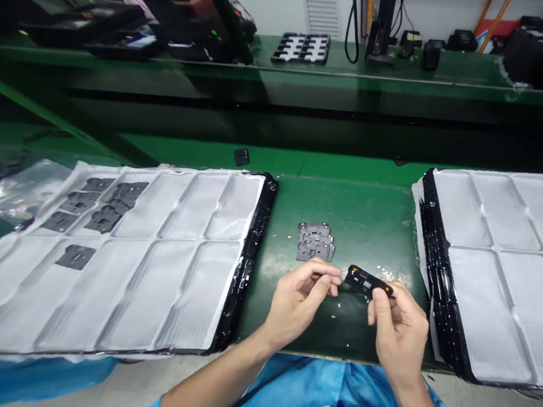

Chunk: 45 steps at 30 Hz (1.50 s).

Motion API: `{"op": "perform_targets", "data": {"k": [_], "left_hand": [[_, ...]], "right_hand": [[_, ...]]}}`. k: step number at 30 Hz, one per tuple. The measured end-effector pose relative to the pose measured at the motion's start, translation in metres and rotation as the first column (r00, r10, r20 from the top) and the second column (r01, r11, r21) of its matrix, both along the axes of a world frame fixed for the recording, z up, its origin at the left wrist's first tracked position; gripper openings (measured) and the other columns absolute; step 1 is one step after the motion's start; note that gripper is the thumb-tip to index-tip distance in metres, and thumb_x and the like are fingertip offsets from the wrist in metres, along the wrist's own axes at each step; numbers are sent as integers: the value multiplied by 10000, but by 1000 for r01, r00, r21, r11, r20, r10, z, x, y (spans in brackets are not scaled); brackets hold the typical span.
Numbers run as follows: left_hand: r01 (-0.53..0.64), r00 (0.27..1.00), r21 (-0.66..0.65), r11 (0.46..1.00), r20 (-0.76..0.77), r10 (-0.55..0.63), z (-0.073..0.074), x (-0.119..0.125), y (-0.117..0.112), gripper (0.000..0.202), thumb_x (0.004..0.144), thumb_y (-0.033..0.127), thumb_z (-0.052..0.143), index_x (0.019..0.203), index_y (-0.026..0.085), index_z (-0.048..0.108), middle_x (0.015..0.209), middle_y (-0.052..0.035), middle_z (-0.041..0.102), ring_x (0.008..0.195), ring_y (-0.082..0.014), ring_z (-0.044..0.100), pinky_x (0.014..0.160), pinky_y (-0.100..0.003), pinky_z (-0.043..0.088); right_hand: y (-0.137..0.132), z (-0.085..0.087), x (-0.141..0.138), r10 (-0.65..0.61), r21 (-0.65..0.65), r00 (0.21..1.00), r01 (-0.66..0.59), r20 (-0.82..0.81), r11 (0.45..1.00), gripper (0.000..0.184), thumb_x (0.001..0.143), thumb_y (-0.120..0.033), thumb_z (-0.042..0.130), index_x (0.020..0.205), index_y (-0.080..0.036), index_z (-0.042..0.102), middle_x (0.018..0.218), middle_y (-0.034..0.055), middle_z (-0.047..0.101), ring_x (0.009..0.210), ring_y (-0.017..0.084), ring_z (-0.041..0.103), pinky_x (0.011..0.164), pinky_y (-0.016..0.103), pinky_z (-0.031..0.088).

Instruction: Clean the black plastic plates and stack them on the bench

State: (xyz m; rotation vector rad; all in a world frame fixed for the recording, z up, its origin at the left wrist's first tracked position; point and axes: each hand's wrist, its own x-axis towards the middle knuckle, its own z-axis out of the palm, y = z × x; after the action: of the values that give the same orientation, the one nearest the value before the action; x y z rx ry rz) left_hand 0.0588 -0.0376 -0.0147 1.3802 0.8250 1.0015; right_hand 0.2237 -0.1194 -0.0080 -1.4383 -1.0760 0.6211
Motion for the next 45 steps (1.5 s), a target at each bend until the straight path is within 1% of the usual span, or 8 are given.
{"op": "perform_targets", "data": {"k": [4,9,15,18,25,31,36,45], "left_hand": [[19,999,72,997,-30,-16,5,6,7,148,1005,291,720,1062,160,754,995,-66,697,877,-165,673,799,-272,547],[129,991,67,989,-28,-127,7,10,11,211,1065,241,590,981,148,760,941,-64,695,781,-145,664,732,-267,539],[92,994,157,983,-76,-81,7,3,10,223,1024,145,587,1122,162,787,1094,-101,757,1027,-197,718,913,-306,569],[81,996,97,992,-44,-77,11,6,11,224,1003,170,619,1152,160,786,1140,-108,763,1068,-207,720,926,-305,570],[79,996,-108,991,45,-74,14,17,12,171,921,139,612,965,157,776,942,-51,755,830,-148,692,777,-248,547],[100,992,-138,985,84,-89,14,13,13,170,949,224,652,963,151,805,894,-33,685,654,-90,576,641,-221,478],[162,983,-161,974,112,-145,14,6,12,293,992,404,673,1023,154,822,995,-67,712,659,-96,597,674,-248,541],[106,993,-212,972,78,-91,10,10,9,208,959,315,692,991,152,818,933,-57,718,634,-90,574,620,-224,484]], "right_hand": [[3,3,-1,46,11,998,-47,53,999,195,1092,-256,629,916,-202,692,688,-41,564,549,109,553,556,239,449],[1,0,0,37,40,994,-42,107,998,141,1085,-220,633,976,-207,721,750,-31,572,576,112,570,560,242,456],[1,1,2,23,32,992,-27,123,999,132,1089,-217,624,994,-205,715,751,-30,572,564,112,569,534,243,451],[2,4,1,64,24,988,-68,139,997,124,1090,-206,622,1013,-208,719,741,-38,565,553,102,562,528,233,446],[0,0,-1,105,-21,987,-103,118,994,131,1094,-221,627,993,-211,710,737,-42,569,554,100,555,536,236,437],[0,1,0,108,-50,988,-103,108,993,164,1088,-271,649,950,-202,706,707,-41,567,534,105,544,523,248,421],[0,1,-1,93,-87,994,-88,49,992,244,1087,-315,655,873,-202,684,645,-48,559,506,106,540,517,247,425],[1,3,-6,90,-90,995,-85,44,992,248,1080,-328,661,872,-198,689,613,-53,552,483,100,527,489,230,415]]}}
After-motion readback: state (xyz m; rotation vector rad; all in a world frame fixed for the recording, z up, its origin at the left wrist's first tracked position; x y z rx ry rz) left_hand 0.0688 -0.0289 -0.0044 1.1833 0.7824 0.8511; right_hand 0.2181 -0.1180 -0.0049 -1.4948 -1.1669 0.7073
